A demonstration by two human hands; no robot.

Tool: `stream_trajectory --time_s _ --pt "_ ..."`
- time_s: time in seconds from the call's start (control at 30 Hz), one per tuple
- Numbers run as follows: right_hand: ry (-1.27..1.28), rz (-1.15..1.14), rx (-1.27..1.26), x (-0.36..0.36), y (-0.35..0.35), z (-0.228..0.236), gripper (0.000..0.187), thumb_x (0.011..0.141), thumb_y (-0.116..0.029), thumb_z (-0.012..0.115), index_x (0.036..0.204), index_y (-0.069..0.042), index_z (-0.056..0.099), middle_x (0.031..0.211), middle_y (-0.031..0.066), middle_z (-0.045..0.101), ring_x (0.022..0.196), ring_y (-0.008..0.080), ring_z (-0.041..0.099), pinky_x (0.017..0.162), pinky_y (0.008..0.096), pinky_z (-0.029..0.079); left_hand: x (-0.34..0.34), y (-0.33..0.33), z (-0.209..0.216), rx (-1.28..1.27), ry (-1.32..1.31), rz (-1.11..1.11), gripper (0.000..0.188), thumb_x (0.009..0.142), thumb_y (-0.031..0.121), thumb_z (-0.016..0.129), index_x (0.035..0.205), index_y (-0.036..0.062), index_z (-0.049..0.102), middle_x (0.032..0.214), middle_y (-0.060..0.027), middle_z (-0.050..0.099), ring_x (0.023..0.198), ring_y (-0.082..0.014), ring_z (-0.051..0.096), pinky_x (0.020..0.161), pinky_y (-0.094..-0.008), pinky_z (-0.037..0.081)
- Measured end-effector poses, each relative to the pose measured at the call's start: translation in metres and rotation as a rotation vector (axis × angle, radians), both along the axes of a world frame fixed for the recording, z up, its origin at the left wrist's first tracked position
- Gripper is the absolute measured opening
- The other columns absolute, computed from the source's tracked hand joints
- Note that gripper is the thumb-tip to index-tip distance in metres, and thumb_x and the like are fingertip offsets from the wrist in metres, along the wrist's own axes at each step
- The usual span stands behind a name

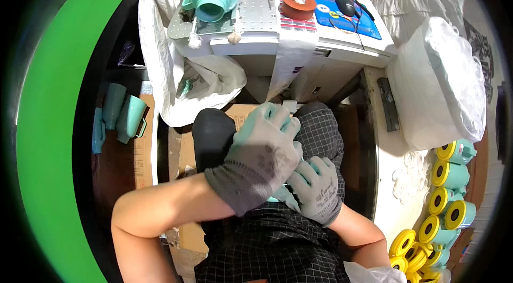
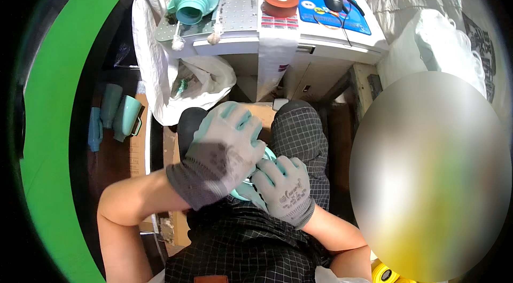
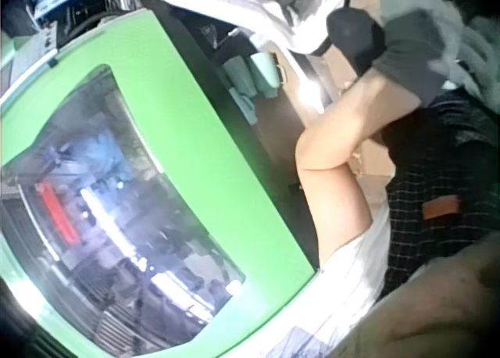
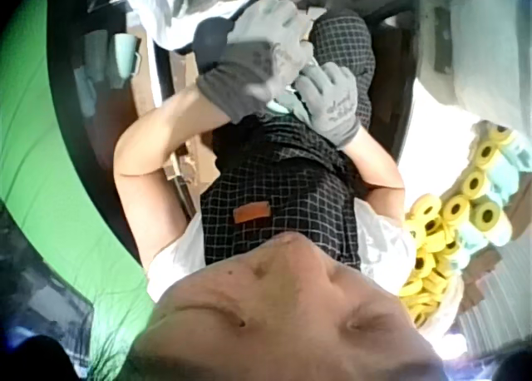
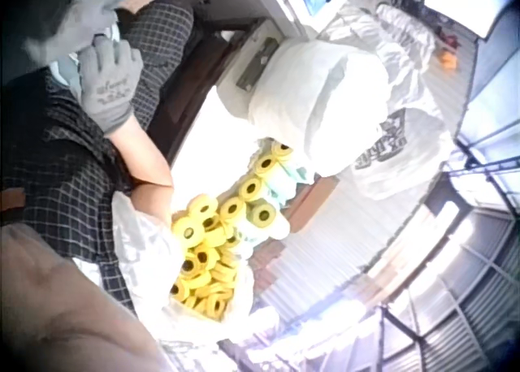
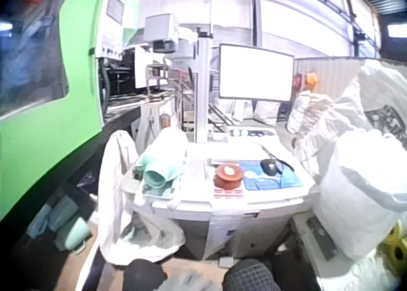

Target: The person assembles teal plastic containers by inserting clear plastic rings into the openings and screwing on yellow lids. They then apply labels from a roll to the sides of the containers and place the finished units on a nearby table.

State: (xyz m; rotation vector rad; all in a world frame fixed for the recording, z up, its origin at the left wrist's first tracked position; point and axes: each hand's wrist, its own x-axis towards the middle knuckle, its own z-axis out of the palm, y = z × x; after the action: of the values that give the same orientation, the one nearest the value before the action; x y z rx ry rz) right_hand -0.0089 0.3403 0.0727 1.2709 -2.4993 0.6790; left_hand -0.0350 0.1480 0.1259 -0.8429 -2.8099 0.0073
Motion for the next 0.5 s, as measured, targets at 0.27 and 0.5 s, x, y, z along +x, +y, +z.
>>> stream_trajectory --time_s 0.27,0.5 --pt "-0.071 0.062 -0.093 0.0 0.011 -0.002 0.028 0.08 -0.037 0.078 0.09 -0.012 0.069 0.095 0.0029 0.064 0.083 0.0233 0.058 0.071 0.0401 0.045 -0.015 -0.013 0.005 0.018 -0.491 -0.261 0.016 0.084 0.018 0.07 0.097 0.009 0.073 0.103 -0.0131 0.067 0.105 -0.0282 0.066 0.084 -0.0432 0.057" --pt "-0.045 0.022 -0.157 0.008 0.019 -0.024 0.025 0.078 -0.037 0.078 0.089 -0.015 0.072 0.094 0.0012 0.063 0.085 0.0227 0.058 0.071 0.0404 0.043 -0.005 0.024 0.008 -0.122 -0.381 -0.101 0.015 0.089 0.017 0.066 0.101 0.0091 0.068 0.095 -0.0102 0.07 0.08 -0.0305 0.073 0.067 -0.04 0.059"
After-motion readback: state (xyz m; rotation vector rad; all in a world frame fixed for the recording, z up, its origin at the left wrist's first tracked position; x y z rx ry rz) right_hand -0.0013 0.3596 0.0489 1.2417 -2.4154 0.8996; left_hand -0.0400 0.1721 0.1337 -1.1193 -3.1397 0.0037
